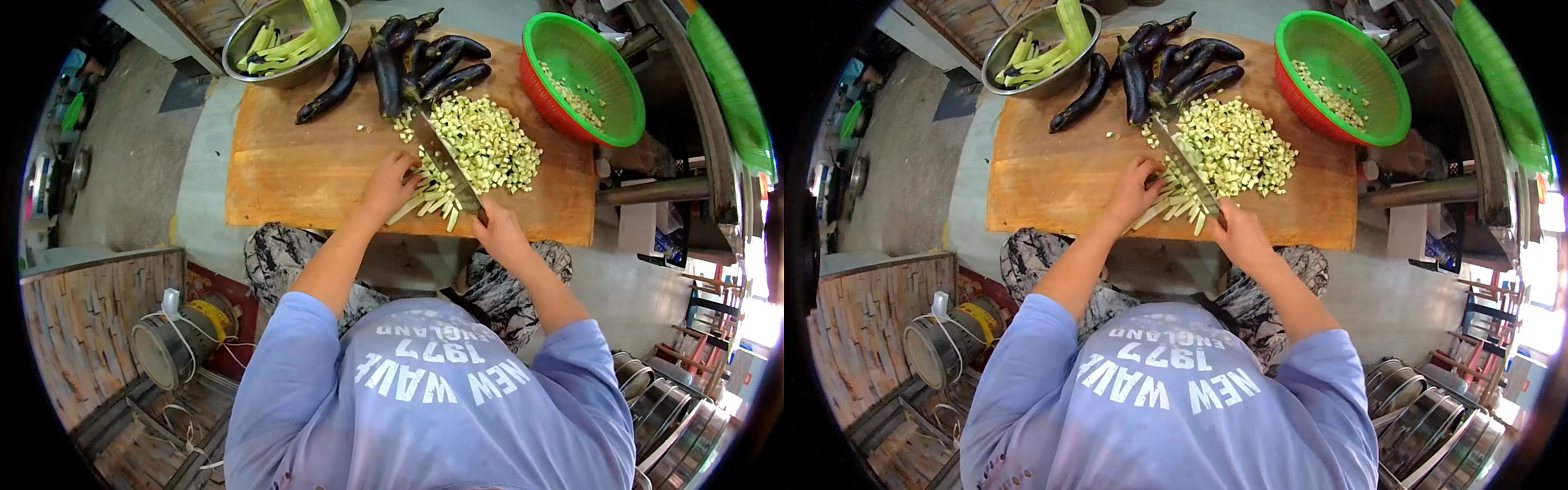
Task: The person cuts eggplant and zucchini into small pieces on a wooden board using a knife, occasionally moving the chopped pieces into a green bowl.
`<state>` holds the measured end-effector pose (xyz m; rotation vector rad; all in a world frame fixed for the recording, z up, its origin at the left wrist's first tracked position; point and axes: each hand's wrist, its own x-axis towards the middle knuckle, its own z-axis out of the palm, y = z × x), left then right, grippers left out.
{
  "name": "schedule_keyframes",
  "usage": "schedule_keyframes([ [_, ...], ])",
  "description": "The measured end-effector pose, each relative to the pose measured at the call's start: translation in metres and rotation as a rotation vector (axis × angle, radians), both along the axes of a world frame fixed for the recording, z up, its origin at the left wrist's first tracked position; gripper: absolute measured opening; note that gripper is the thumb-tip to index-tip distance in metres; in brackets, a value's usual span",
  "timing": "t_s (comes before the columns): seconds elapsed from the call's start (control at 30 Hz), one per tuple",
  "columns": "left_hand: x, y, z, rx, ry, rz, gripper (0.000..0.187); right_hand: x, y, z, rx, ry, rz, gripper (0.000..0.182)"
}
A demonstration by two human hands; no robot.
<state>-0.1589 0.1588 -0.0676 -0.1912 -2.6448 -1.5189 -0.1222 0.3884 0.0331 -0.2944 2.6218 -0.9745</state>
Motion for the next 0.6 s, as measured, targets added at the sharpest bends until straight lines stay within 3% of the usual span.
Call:
schedule_keyframes([
  [0.17,0.003,0.002,0.003,-0.039,0.0,-0.001,0.019,0.002,0.018,0.022,0.15,-0.045,0.169,0.016],
  [0.43,0.005,0.004,0.0,-0.145,-0.035,-0.019,0.017,-0.004,0.006,-0.023,0.131,-0.036,0.144,0.017],
  [0.53,0.014,0.016,0.013,-0.354,0.101,0.078,0.026,-0.001,0.007,-0.02,0.118,-0.059,0.114,0.017],
  [0.6,0.032,0.029,0.023,-0.323,0.239,0.095,0.036,-0.002,0.007,-0.02,0.104,-0.061,0.111,0.017],
])
